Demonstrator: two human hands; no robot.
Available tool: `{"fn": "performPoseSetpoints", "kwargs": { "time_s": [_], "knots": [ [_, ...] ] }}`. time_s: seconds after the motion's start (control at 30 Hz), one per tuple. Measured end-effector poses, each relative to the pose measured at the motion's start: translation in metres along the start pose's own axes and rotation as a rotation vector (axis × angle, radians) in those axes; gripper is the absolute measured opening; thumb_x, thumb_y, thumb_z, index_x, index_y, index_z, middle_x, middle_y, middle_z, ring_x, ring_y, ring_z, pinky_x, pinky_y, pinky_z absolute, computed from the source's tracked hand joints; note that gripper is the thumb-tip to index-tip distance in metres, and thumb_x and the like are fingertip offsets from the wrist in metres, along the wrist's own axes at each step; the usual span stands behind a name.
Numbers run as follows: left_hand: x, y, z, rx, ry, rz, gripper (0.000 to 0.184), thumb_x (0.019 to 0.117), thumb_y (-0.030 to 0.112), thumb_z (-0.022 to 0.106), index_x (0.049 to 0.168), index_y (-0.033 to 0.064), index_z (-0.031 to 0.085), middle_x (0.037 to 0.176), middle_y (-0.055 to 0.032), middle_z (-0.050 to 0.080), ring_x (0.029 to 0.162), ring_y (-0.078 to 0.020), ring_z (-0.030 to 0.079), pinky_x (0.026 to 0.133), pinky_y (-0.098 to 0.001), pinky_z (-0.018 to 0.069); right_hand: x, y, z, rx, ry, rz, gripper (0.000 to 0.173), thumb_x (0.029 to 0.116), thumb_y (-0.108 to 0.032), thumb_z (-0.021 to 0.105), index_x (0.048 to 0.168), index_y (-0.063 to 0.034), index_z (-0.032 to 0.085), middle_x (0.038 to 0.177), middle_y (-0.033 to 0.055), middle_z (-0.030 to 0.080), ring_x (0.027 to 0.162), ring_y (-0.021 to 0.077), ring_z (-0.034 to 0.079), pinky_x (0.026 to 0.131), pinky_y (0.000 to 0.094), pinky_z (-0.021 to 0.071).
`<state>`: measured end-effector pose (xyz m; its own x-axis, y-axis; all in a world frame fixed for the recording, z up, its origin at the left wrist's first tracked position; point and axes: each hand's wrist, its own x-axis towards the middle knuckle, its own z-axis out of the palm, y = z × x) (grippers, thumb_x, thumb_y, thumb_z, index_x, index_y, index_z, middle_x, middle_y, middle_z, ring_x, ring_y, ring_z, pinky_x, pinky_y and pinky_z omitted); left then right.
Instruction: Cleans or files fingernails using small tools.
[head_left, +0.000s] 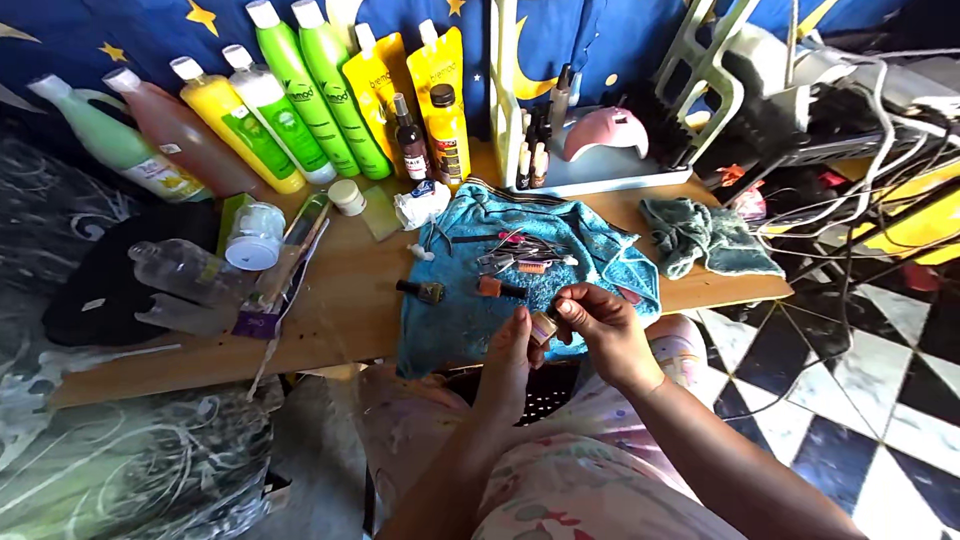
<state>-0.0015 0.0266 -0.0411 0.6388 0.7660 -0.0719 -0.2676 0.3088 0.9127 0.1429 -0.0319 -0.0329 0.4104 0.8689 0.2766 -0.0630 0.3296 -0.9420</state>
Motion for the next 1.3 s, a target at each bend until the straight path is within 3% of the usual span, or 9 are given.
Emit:
{"fn": "performPoseSetpoints", "kwargs": {
  "time_s": [0.1,0.2,0.3,0.37,0.63,0.77,1.0,1.17,1.3],
  "knots": [
    [0.011,0.007,-0.020,0.510,0.073,0.291,0.050,0.1113,0.033,0.027,0.122,-0.0019,0.061,0.098,-0.0027,0.066,0.078,-0.0036,0.058,0.071,-0.0223,0.0496,0.024,-0.009,-0.018,-0.118,-0.030,-0.064,0.011,0.0971,-0.012,0.068,0.105,-0.0053,0.071,0.085,0.0006,0.073,0.069,0.0091,0.068,0.065,0.0268,0.0607],
    [0.024,0.019,-0.054,0.929,0.345,0.563,0.040,0.1029,0.026,0.056,0.130,-0.0027,0.058,0.119,-0.0196,0.063,0.100,-0.0233,0.063,0.083,-0.0394,0.0545,0.067,-0.027,-0.045,-0.330,-0.013,-0.146,0.017,0.0974,-0.012,0.069,0.112,-0.0028,0.068,0.092,0.0022,0.073,0.074,0.0105,0.071,0.070,0.0298,0.0633],
    [0.035,0.026,-0.083,1.156,0.595,0.585,0.056,0.0959,0.028,0.063,0.141,-0.0035,0.050,0.137,-0.0327,0.052,0.125,-0.0469,0.051,0.101,-0.0596,0.0463,0.124,-0.035,-0.070,-0.526,0.098,-0.139,0.024,0.0987,-0.014,0.067,0.115,0.0029,0.068,0.098,0.0098,0.074,0.081,0.0157,0.073,0.078,0.0369,0.0638],
    [0.043,0.021,-0.099,1.244,0.705,0.574,0.061,0.0962,0.030,0.063,0.144,-0.0048,0.048,0.147,-0.0390,0.039,0.134,-0.0554,0.041,0.108,-0.0633,0.0392,0.165,-0.032,-0.085,-0.672,0.159,-0.111,0.026,0.0998,-0.018,0.066,0.116,0.0017,0.068,0.100,0.0113,0.074,0.084,0.0172,0.074,0.082,0.0396,0.0634],
    [0.055,0.007,-0.107,1.362,0.755,0.497,0.058,0.0962,0.038,0.062,0.137,-0.0026,0.056,0.151,-0.0401,0.034,0.133,-0.0579,0.043,0.104,-0.0635,0.0434,0.301,-0.007,-0.099,-0.961,0.236,0.073,0.030,0.0963,-0.022,0.068,0.115,0.0009,0.073,0.111,0.0228,0.072,0.110,0.0403,0.067,0.100,0.0622,0.0493],
    [0.058,0.001,-0.112,1.434,0.719,0.530,0.052,0.0930,0.039,0.064,0.126,-0.0015,0.065,0.140,-0.0355,0.049,0.124,-0.0503,0.054,0.100,-0.0606,0.0469,0.338,0.005,-0.091,-1.106,0.136,0.240,0.029,0.0984,-0.020,0.064,0.118,0.0002,0.071,0.121,0.0253,0.069,0.119,0.0436,0.063,0.100,0.0657,0.0488],
    [0.059,-0.003,-0.114,1.493,0.737,0.516,0.051,0.0901,0.040,0.065,0.122,0.0003,0.067,0.141,-0.0341,0.050,0.125,-0.0515,0.054,0.099,-0.0629,0.0460,0.366,0.018,-0.079,-1.216,-0.001,0.358,0.029,0.0908,-0.008,0.068,0.118,0.0021,0.070,0.126,0.0262,0.065,0.121,0.0445,0.061,0.097,0.0663,0.0494],
    [0.057,-0.007,-0.115,1.466,0.741,0.554,0.046,0.0895,0.039,0.068,0.118,0.0026,0.069,0.140,-0.0319,0.052,0.125,-0.0485,0.054,0.101,-0.0591,0.0467,0.370,0.032,-0.096,-1.124,-0.034,0.248,0.034,0.0932,-0.012,0.066,0.126,-0.0019,0.069,0.126,0.0250,0.067,0.123,0.0437,0.061,0.102,0.0661,0.0470],
    [0.055,-0.002,-0.112,1.353,0.731,0.675,0.051,0.0847,0.036,0.074,0.118,-0.0022,0.068,0.133,-0.0324,0.055,0.122,-0.0462,0.055,0.102,-0.0540,0.0467,0.322,0.009,-0.087,-0.994,0.114,-0.006,0.031,0.0987,-0.009,0.059,0.127,-0.0009,0.068,0.125,0.0226,0.068,0.120,0.0395,0.065,0.104,0.0592,0.0490]
  ]
}}
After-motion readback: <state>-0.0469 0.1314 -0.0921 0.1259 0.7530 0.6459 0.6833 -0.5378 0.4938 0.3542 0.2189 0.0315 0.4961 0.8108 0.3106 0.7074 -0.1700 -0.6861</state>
